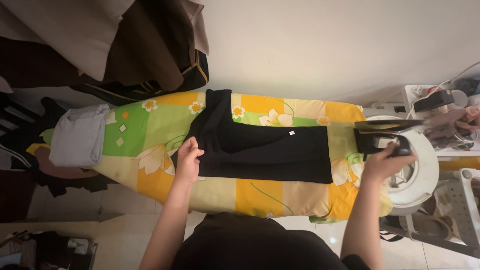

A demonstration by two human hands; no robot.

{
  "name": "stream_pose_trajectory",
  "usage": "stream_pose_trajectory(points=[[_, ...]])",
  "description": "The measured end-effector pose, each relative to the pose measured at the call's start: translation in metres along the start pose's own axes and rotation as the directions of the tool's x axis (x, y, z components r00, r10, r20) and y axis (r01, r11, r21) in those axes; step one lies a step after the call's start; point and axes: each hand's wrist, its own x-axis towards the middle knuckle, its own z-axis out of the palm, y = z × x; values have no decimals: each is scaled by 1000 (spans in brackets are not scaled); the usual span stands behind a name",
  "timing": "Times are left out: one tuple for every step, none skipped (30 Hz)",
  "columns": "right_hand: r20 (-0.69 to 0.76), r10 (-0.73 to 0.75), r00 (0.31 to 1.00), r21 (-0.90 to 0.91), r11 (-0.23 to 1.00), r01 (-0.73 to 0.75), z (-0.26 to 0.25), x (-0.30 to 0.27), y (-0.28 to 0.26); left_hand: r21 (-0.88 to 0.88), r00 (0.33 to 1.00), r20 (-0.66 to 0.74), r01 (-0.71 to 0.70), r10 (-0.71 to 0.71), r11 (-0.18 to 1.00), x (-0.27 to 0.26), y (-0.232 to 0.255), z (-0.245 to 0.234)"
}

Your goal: Ironing and folding a black garment on an ironing board.

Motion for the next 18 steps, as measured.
stream_pose_trajectory(points=[[70, 9, 997, 47, 999, -12, -1, -10, -16, -1, 1000, -1, -2, 2, 1000, -1, 0, 0], [73, 8, 997, 49, 999, -12, -2, -13, -18, 0, 1000, -4, -3, 3, 1000, -2, 2, 0], [61, -9, 998, 58, 998, 5, -4, -17, -19, 10, 1000, 2, -3, 3, 1000, -2, 3, 1], [49, -26, 998, 66, 998, 23, -6, -21, -21, 20, 1000, 8, -4, 4, 1000, -2, 5, 1], [51, -27, 998, 67, 997, 24, -9, -20, -21, 20, 1000, 6, -4, 4, 1000, -2, 4, 2], [66, -6, 998, 112, 994, -2, -11, -19, -22, 35, 1000, 4, -3, 3, 999, -3, 3, 3], [82, 16, 996, 158, 987, -29, -13, -18, -22, 53, 1000, 3, -4, 3, 999, -3, 3, 3], [83, 16, 996, 160, 987, -29, -12, -18, -22, 54, 1000, 1, -5, 5, 999, -3, 4, 4], [95, 22, 995, 141, 989, -35, -12, -18, -22, 62, 1000, -1, 3, -3, 998, -4, 4, 5], [106, 27, 994, 122, 992, -40, -12, -18, -21, 70, 1000, -3, 12, -12, 997, -5, 4, 5], [110, 26, 994, 125, 991, -39, -13, -16, -33, 69, 1000, -8, 10, -10, 998, -5, 5, 5], [113, 92, 989, 123, 987, -105, -13, -14, -45, 72, 1000, -7, 18, -18, 997, -5, 6, 6], [114, 159, 981, 118, 978, -173, -16, -14, -56, 77, 1000, -4, 28, -28, 997, -5, 6, 6], [117, 160, 980, 118, 978, -174, -17, -16, -53, 77, 1000, -7, 29, -29, 997, -6, 9, 7], [62, -8, 998, 46, 999, 6, -18, -18, -49, 94, 999, -7, 33, -32, 995, -6, 11, 10], [23, -182, 983, -33, 983, 182, -19, -19, -45, 112, 999, -8, 37, -36, 993, -6, 13, 13], [25, -181, 983, -30, 983, 182, -26, -20, -69, 113, 999, -10, 36, -35, 993, -7, 14, 13], [-36, -224, 974, -142, 966, 216, -32, -20, -94, 135, 1000, 4, 17, -18, 991, -8, 15, 14]])
